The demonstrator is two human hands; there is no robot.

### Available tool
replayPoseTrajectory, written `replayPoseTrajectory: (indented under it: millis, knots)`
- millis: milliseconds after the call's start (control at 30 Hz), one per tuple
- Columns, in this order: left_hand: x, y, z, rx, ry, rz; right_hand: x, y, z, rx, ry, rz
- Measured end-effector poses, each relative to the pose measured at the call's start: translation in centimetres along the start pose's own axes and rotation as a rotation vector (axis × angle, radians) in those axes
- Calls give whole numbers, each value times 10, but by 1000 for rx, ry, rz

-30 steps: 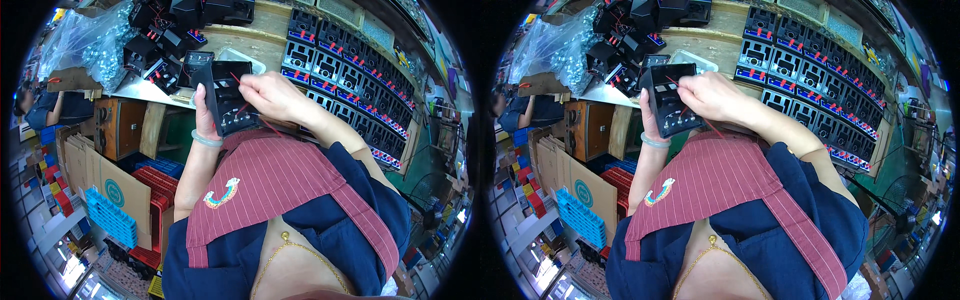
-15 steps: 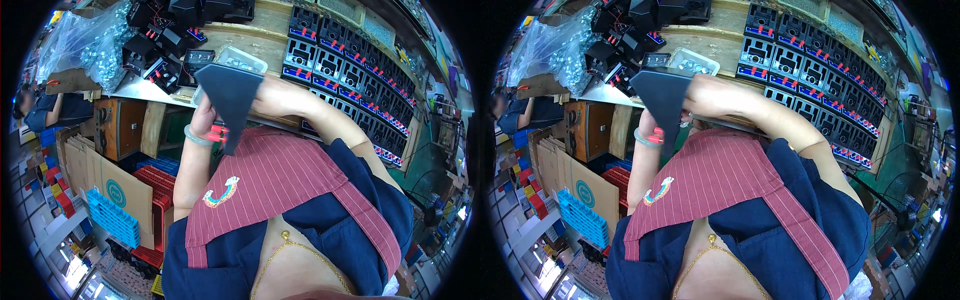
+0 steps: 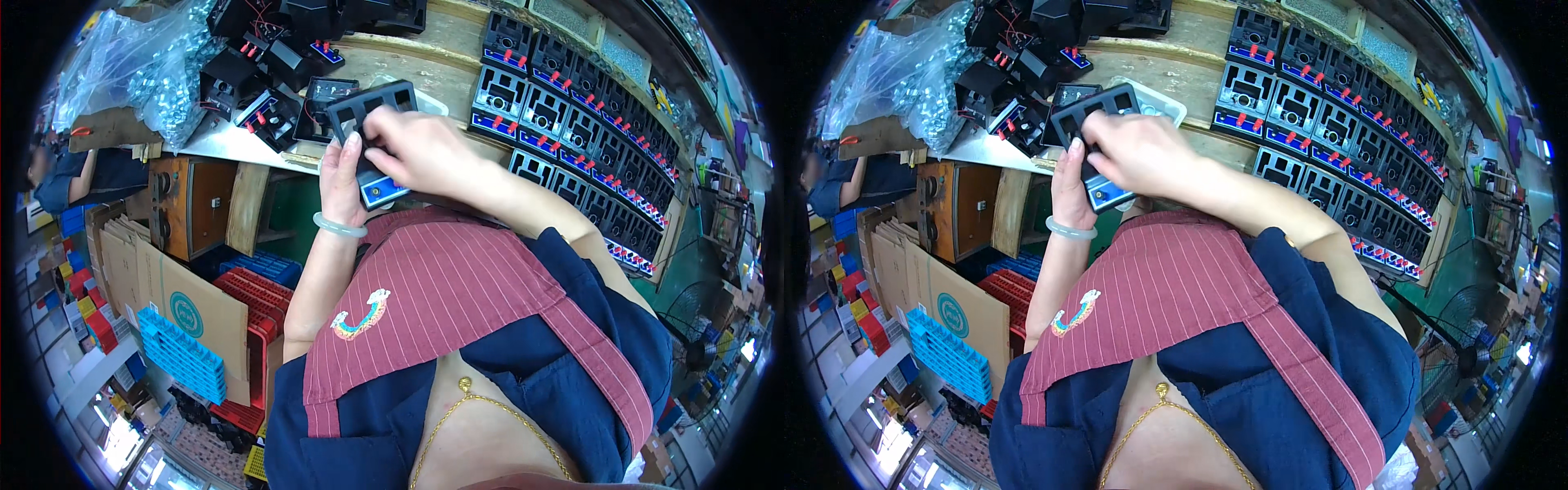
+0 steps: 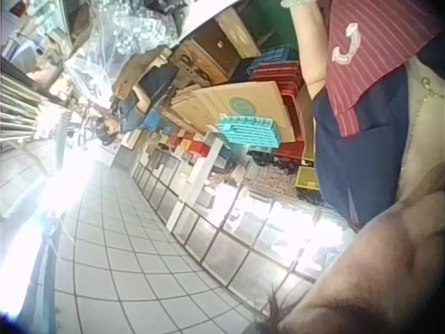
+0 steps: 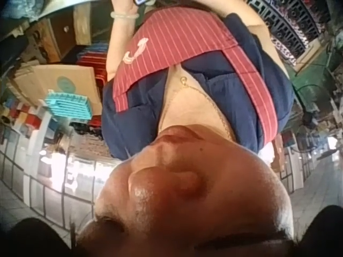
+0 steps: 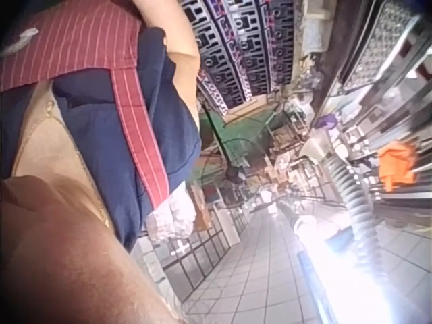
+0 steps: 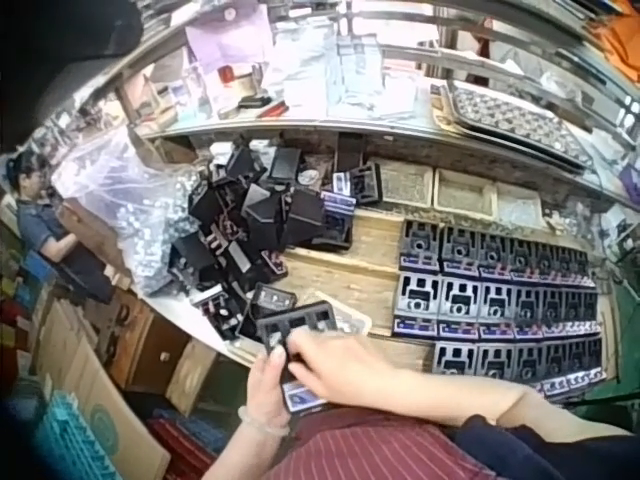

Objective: Assembling small electronic components into plastic housings at a workshop bench.

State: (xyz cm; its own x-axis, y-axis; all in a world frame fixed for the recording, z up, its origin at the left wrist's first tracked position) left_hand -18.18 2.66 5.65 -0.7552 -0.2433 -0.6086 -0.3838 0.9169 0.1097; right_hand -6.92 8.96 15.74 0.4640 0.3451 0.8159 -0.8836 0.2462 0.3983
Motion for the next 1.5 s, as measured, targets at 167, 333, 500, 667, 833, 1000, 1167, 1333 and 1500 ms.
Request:
replayPoseTrajectory:
  millis: [167, 333, 500, 667, 833, 1000, 1167, 1333, 1500]
  knots:
    - [47, 0, 1, 105, -106, -70, -32, 17, 32, 289, 106, 6]
    - [66, -11, -52, -125, 36, -140, -28, 29, -43, -1, 133, -126]
    - [78, -7, -53, -70, 10, -170, -67, 38, -121, -511, -353, 463]
    - [71, -7, -40, -75, -26, -163, -80, 31, -136, -430, -130, 373]
    - [60, -2, -34, -64, 42, -138, -57, 10, -124, -316, 792, 227]
    - [23, -1, -12, -33, 101, -94, -28, -12, -66, -172, 1150, 191]
    - [-6, -2, 11, 21, 119, -88, 10, -30, -20, 145, 4, -65]
    - [-18, -2, 19, -4, 184, -75, 0, -39, -23, 149, -225, 116]
    - [-22, 0, 26, -11, 280, -63, -1, -41, -26, 200, -376, 251]
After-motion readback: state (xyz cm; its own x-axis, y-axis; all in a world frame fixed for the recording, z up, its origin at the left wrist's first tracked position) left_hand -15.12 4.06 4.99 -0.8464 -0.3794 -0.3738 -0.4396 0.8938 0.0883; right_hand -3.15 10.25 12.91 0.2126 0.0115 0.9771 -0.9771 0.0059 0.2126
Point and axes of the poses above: each hand's wrist, its own y-axis towards the middle knuckle, its own x-axis out of the back of the hand, z = x × y, the point moved 6 cm from there along y, towards the middle knuckle, and after that the axes turned 11 degrees about z, right-handed, at the moved point
